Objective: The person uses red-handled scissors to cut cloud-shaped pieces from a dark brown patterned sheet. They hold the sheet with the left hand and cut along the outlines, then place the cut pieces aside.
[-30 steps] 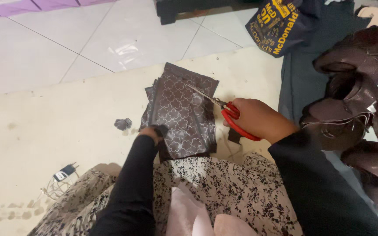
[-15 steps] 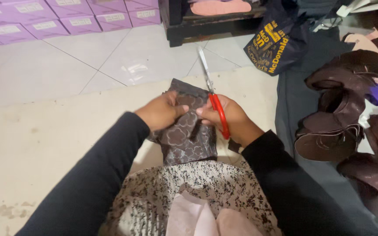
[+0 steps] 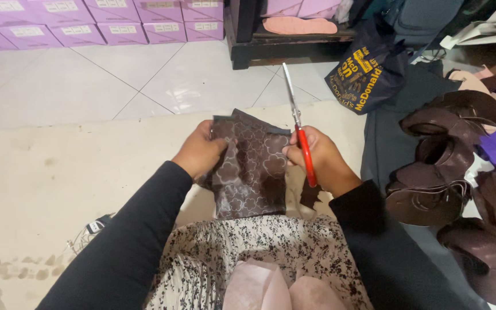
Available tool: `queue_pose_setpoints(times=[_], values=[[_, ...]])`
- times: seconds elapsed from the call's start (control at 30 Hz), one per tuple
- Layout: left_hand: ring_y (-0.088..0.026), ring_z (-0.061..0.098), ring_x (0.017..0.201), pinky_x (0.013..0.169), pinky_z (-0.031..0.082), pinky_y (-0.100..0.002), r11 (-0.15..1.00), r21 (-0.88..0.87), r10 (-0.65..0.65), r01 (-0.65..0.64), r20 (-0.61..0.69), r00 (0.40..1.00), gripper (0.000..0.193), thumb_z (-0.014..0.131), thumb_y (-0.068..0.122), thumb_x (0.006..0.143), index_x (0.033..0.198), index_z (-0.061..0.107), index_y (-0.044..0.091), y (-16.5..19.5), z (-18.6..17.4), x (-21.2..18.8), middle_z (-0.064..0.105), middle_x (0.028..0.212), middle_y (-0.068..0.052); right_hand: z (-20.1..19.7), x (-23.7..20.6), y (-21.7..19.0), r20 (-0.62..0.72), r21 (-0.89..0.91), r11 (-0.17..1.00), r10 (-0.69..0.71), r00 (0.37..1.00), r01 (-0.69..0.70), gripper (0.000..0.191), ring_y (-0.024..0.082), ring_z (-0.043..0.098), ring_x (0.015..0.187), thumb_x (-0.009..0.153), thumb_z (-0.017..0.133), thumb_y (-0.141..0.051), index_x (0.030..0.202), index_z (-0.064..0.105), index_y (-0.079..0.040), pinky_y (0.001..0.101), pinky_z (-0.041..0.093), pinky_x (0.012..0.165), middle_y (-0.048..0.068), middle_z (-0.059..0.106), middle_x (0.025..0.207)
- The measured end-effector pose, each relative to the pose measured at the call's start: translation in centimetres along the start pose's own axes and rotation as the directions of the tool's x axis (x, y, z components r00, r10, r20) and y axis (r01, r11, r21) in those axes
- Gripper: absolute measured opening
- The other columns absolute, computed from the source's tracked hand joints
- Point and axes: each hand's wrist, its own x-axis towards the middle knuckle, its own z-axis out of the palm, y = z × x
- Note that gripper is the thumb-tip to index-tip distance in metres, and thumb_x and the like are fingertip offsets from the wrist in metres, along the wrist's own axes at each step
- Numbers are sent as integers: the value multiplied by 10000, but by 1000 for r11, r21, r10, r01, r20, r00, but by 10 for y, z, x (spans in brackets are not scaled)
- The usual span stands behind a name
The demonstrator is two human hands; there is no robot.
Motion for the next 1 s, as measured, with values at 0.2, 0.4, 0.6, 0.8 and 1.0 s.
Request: queue_pose_setpoints(times=[0.2, 0.4, 0.6, 0.8, 1.0], values=[[-284, 622, 1188, 1001, 484, -354, 903, 258, 297, -344, 203, 933, 490, 593, 23, 885, 1369, 573, 96, -15, 26, -1, 618, 1368, -178, -1, 6, 4, -29, 119, 992, 56, 998, -52, 198, 112, 613, 696, 853, 715, -32, 957, 552, -72, 271, 591, 693, 7, 588, 816], [-301, 539, 1153, 975, 436, -371, 831, 373, 362, -412, 200, 911, 501, 760, 80, 787, 1279, 676, 30, -5, 37, -4, 572, 1314, -235, 2, 3, 1, 38, 53, 998, -18, 999, 16, 173, 98, 619, 756, 877, 694, -37, 953, 539, -53, 261, 557, 696, 13, 599, 842], [-105, 579, 714, 662, 489, -273, 995, 34, 66, -93, 465, 883, 308, 747, 198, 871, 1067, 686, -33, 14, 41, -22, 643, 829, -20, 5, -4, -10, 116, 51, 993, -109, 987, 104, 161, 91, 556, 714, 927, 686, -69, 976, 534, -51, 256, 538, 699, 20, 534, 781], [-105, 514, 581, 546, 427, -263, 999, 4, 38, -42, 373, 927, 186, 735, 206, 932, 936, 718, 21, 32, 49, -35, 606, 702, 6, 10, -10, -17, 24, 67, 975, -214, 976, 212, 167, 68, 611, 885, 911, 685, -30, 971, 529, -42, 230, 521, 825, 15, 645, 988], [-79, 660, 772, 675, 537, -235, 923, -372, 163, -99, 143, 976, 261, 630, 299, 993, 963, 654, 41, 53, 49, -36, 703, 851, 1, 8, -14, -23, -32, 48, 981, -187, 982, 188, 228, 107, 632, 856, 910, 736, -34, 975, 518, -32, 252, 542, 791, 62, 668, 943]])
